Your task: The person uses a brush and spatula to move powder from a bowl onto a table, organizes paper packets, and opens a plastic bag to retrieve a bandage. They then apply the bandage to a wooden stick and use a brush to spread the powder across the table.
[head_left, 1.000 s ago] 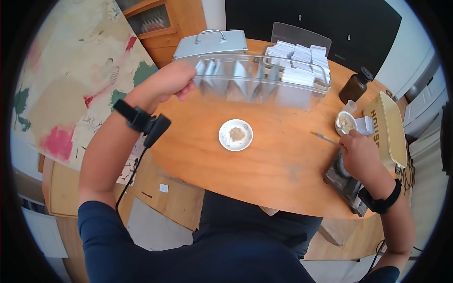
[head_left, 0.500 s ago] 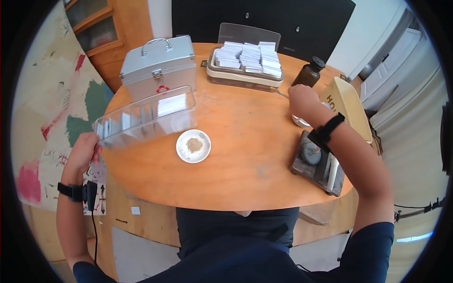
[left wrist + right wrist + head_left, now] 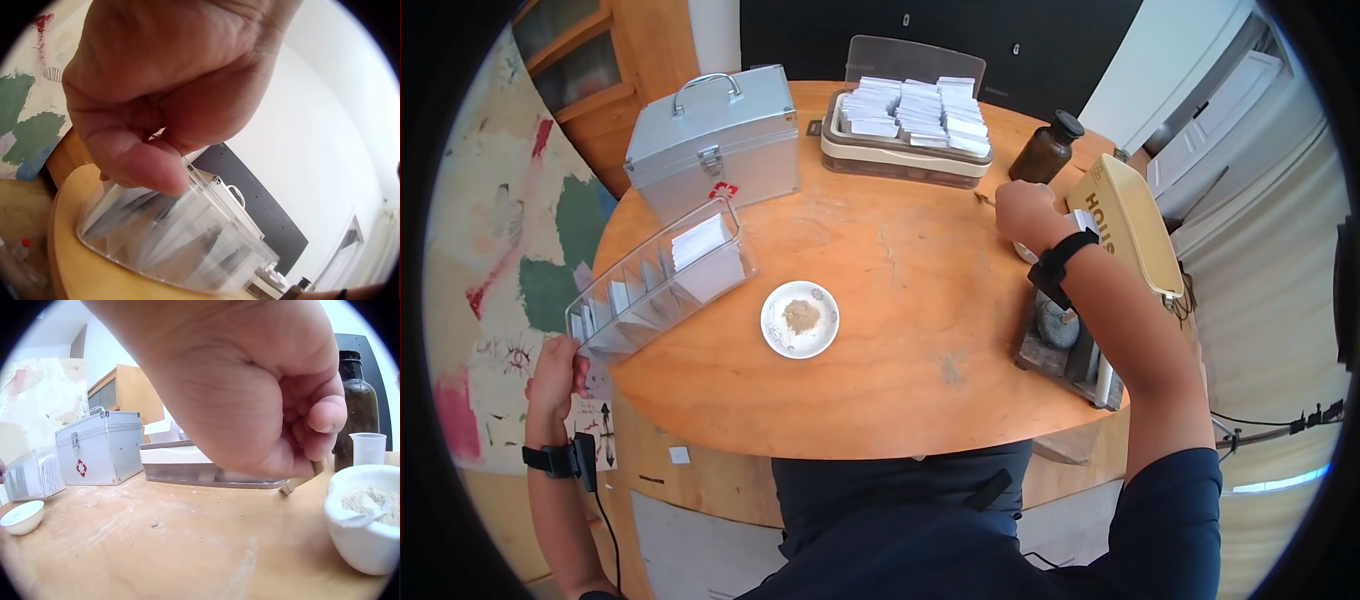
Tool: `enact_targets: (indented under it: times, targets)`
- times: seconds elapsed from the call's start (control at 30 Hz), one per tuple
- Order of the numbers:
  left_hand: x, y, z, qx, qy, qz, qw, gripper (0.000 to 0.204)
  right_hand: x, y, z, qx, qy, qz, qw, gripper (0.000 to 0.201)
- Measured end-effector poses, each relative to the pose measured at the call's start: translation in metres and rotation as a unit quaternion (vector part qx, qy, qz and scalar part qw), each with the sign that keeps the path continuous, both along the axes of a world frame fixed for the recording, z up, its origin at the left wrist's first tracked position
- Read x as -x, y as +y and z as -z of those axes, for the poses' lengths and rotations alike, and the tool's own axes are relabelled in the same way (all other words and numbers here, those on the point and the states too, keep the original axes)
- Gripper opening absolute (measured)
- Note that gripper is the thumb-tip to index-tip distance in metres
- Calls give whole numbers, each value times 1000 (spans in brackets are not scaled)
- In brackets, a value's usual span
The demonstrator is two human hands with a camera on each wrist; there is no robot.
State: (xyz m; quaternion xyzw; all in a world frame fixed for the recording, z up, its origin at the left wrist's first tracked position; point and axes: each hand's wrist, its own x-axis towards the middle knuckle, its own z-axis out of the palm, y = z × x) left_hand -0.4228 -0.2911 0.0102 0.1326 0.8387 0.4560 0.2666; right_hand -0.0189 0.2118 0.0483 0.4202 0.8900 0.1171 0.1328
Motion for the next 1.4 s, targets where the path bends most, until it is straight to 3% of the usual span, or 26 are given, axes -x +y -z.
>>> enact_targets:
  times: [0.1,0.23,0.33,0.47,0.57,0.6,0.67,0.8,0.87,1.07,1.23,1.4]
  targets:
    - [3,-3,4,-19,5,16,1000,21,-4,-8,3,11,-47,-60,997,17]
    - [-1,5,2,-18,11,-4,1000,23,-5,-12,-1,-6,-13,-88,996,14]
    - [1,9,2,-4,10,-8,1000,23,-2,8,17,-17,12,-103,994,11]
    - [6,6,13,-26,24,-40,999,28,3,-11,15,18,-24,-97,995,12]
    - [-27,23,-31,42,4,-37,998,33,5,-18,0,15,-28,-60,998,13]
    - [-20,20,-28,42,7,-37,998,33,7,-14,0,12,-38,-54,998,13]
    - [-1,10,-20,106,284,17,953,33,9,-1,13,6,-11,-55,998,13]
    - [-44,47,-60,143,348,73,924,40,15,-12,15,28,6,-121,992,13]
    - [-54,64,-63,80,541,226,806,56,20,-23,8,16,12,-120,993,14]
    - [-61,112,-62,151,455,281,831,86,26,-5,20,16,15,-71,997,16]
    - [-48,119,-44,141,411,289,853,89,18,-23,18,-4,38,-127,991,14]
    - [-36,121,-39,123,392,282,867,80,33,-1,29,-2,38,-108,993,16]
